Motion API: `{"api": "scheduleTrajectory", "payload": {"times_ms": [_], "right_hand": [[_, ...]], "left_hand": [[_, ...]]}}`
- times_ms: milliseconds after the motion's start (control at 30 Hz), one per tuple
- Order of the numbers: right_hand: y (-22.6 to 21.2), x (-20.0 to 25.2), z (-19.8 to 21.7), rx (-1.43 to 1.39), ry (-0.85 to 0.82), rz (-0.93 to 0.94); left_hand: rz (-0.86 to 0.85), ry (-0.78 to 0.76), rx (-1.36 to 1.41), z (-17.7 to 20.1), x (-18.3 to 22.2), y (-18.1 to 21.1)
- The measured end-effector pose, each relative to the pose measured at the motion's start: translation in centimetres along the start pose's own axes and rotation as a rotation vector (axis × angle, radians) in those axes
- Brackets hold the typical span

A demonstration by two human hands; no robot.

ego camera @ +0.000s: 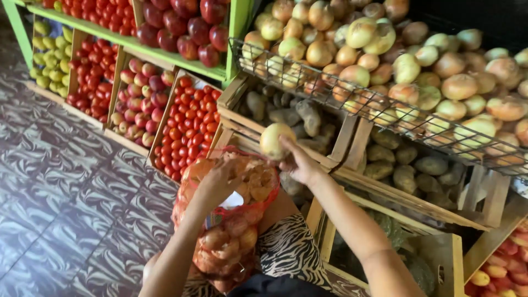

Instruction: The person peels onions by hand, removing the dry outer skins and placing the cleaned onions into a red mesh bag.

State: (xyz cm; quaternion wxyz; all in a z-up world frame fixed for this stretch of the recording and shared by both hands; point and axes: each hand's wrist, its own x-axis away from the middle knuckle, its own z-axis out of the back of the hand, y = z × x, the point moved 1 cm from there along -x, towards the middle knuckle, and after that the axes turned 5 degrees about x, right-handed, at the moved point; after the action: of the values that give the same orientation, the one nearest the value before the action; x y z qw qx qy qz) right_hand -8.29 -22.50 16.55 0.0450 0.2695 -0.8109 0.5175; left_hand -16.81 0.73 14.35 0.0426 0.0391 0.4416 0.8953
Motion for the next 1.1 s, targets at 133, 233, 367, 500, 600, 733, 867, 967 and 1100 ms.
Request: {"api": "scheduleTrajectory", "payload": {"times_ms": [133,233,367,500,600,733,867,967,1100], "right_hand": [[-12.9,-0.7,0.6,-0.393,0.128,0.28],[-13.9,-1.1,0.8,-0.17,0.013,0.523],[-7.1,1.3,-1.9,0.385,-0.255,0.469],[0.0,0.6,-0.9,0.697,-0.332,0.371],[3.0,0.3,-0.4,0.819,-0.315,0.275],[2.8,2.7,-2.7,1.065,-0.284,0.344],[2.6,2.9,-4.0,0.556,-0.242,0.048],[6.4,-2.0,0.3,0.409,-0.242,-0.022],[7.3,-2.6,-1.3,0.295,-0.227,-0.011]], "left_hand": [[0.154,-0.111,-0.455,-5.6,-2.7,-7.6],[0.186,-0.134,-0.601,-8.1,-2.4,-9.4],[0.294,-0.05,-0.702,-10.4,-3.3,-9.9],[0.353,0.062,-0.73,-9.8,-2.4,-6.2],[0.303,0.046,-0.678,-5.9,0.8,0.3],[0.069,0.323,-0.641,-4.1,2.1,2.5],[-0.135,0.413,-0.375,-2.5,0.9,3.8],[-0.234,0.389,-0.225,-3.5,1.4,3.7],[-0.131,0.337,0.036,-2.2,1.7,3.3]]}}
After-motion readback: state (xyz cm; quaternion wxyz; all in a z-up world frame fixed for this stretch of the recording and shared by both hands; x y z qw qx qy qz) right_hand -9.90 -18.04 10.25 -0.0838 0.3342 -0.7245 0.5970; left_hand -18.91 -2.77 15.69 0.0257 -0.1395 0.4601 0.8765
